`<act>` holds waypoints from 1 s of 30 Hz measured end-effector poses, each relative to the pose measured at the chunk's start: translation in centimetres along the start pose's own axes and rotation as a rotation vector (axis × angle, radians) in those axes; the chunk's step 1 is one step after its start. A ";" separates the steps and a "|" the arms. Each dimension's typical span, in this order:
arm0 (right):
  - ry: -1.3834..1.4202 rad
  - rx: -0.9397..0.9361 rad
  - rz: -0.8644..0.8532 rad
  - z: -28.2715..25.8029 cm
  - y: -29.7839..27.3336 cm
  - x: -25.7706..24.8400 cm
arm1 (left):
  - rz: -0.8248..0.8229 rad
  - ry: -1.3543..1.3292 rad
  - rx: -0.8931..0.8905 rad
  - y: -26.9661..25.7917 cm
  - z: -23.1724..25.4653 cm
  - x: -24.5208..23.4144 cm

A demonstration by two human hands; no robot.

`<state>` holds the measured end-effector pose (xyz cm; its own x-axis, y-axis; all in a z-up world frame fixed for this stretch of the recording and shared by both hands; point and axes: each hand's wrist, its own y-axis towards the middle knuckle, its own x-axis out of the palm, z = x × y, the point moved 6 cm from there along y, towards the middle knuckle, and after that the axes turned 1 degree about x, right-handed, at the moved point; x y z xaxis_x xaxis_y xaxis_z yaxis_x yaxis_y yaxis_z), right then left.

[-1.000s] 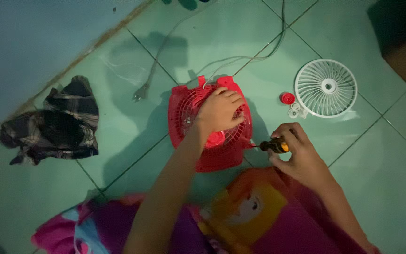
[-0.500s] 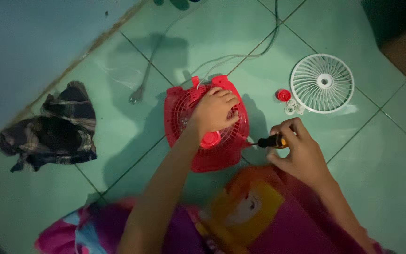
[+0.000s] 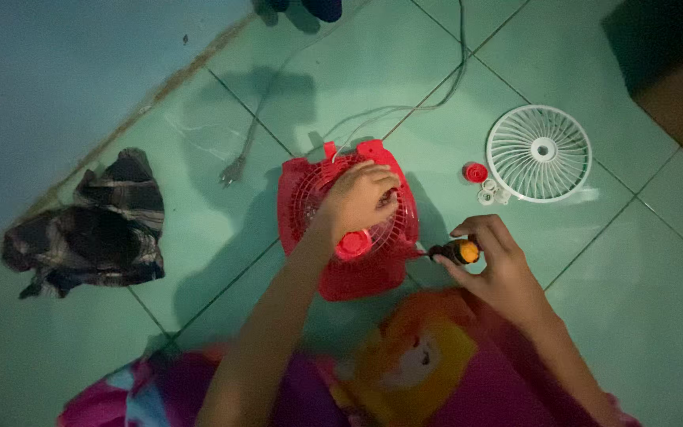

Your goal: The person disassembles a pink toy fan using a screwdriver, removes the front grille, and adjusts the fan blades. They then reassemble the fan by reattaching the grille and securing it with screws.

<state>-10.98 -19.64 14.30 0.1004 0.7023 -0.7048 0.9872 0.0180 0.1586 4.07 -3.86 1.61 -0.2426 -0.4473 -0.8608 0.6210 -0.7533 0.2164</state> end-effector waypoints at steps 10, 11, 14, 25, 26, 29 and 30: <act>-0.294 0.198 -0.071 1.2 -1.0 0.5 | 0.267 -0.332 -0.251 -5.4 1.4 -6.9; -0.276 0.167 -0.052 0.9 -1.2 0.5 | 0.305 -0.261 -0.255 -6.4 2.2 -7.2; -0.218 0.061 0.004 -0.5 -1.4 0.6 | 0.444 -0.191 -0.333 -9.6 4.4 -7.7; -0.309 0.344 -0.117 -1.8 -2.0 1.5 | 0.461 0.038 -0.485 -12.9 7.2 -2.3; -0.345 0.347 -0.120 -1.5 -2.3 1.5 | 0.478 0.027 -0.479 -13.1 7.3 -2.1; -0.296 0.257 -0.057 -1.1 -3.1 1.8 | 0.519 0.015 -0.456 -13.4 6.9 -2.1; -0.347 0.282 -0.073 -0.5 -3.4 2.0 | 0.529 0.010 -0.451 -13.5 7.0 -2.2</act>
<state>-14.23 -17.91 12.72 0.0176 0.4251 -0.9050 0.9836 -0.1697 -0.0606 -8.98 3.97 3.82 0.1838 -0.6928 -0.6973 0.9033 -0.1608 0.3978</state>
